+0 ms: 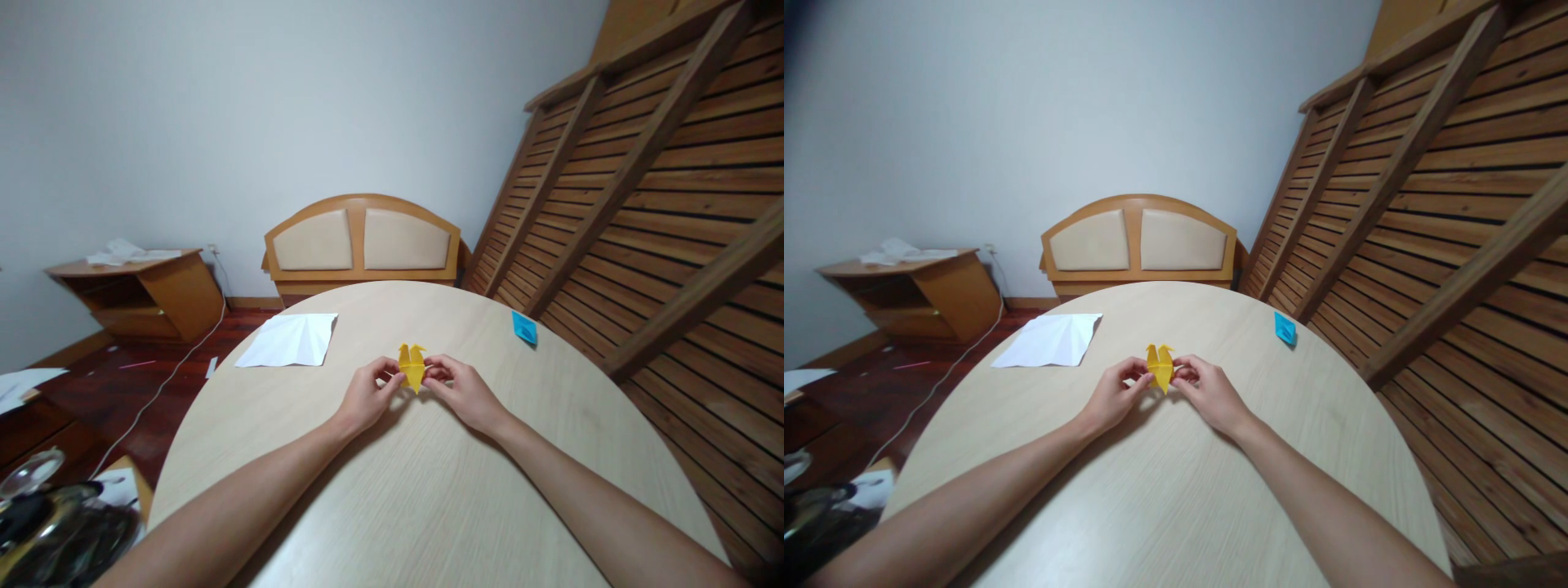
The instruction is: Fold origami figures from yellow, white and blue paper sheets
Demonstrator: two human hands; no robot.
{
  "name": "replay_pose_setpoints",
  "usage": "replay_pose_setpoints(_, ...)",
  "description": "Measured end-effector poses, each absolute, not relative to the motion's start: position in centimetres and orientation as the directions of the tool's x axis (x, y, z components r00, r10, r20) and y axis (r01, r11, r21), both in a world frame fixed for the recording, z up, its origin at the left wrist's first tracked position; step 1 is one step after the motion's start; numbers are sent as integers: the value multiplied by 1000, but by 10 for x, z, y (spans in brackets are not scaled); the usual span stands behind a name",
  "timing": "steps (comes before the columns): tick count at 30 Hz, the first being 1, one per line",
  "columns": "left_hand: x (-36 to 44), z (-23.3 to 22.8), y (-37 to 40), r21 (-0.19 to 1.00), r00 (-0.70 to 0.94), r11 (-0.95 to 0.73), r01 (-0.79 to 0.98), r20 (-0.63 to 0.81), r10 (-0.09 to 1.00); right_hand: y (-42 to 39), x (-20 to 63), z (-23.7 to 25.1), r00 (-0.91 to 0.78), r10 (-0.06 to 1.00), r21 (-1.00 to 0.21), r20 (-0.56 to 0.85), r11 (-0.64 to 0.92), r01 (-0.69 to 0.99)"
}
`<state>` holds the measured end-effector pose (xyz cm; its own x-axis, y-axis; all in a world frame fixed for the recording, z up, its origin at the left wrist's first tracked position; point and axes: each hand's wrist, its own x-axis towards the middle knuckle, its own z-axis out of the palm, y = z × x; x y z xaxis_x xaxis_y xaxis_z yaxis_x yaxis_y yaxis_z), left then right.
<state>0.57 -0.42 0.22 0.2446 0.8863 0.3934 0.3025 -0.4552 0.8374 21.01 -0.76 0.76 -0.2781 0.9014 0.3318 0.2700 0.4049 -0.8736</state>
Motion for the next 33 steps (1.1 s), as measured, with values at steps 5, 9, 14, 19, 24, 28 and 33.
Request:
replay_pose_setpoints(5,8,0,-4,863,271,-427,269,358,894,-5,208,3,-287,895,-873,341,415,258)
replay_pose_setpoints(9,8,-2,-3,875,278,-402,271,329,903,-7,207,5,-291,894,-873,341,416,254)
replay_pose_setpoints(14,7,-4,0,889,275,-377,261,305,912,-9,209,8,-300,902,-878,309,392,276)
replay_pose_setpoints(19,8,-4,-1,910,262,-345,230,283,923,-8,211,6,-279,909,-867,310,390,311)
replay_pose_setpoints(24,6,-6,-1,900,236,-352,256,295,926,-8,212,6,-272,908,-850,319,401,342)
replay_pose_setpoints(28,4,-7,-1,859,251,-394,325,324,912,-7,212,5,-258,907,-847,334,409,340)
replay_pose_setpoints(33,3,-4,-2,801,249,-412,434,333,909,-6,212,4,-239,912,-863,334,398,313)
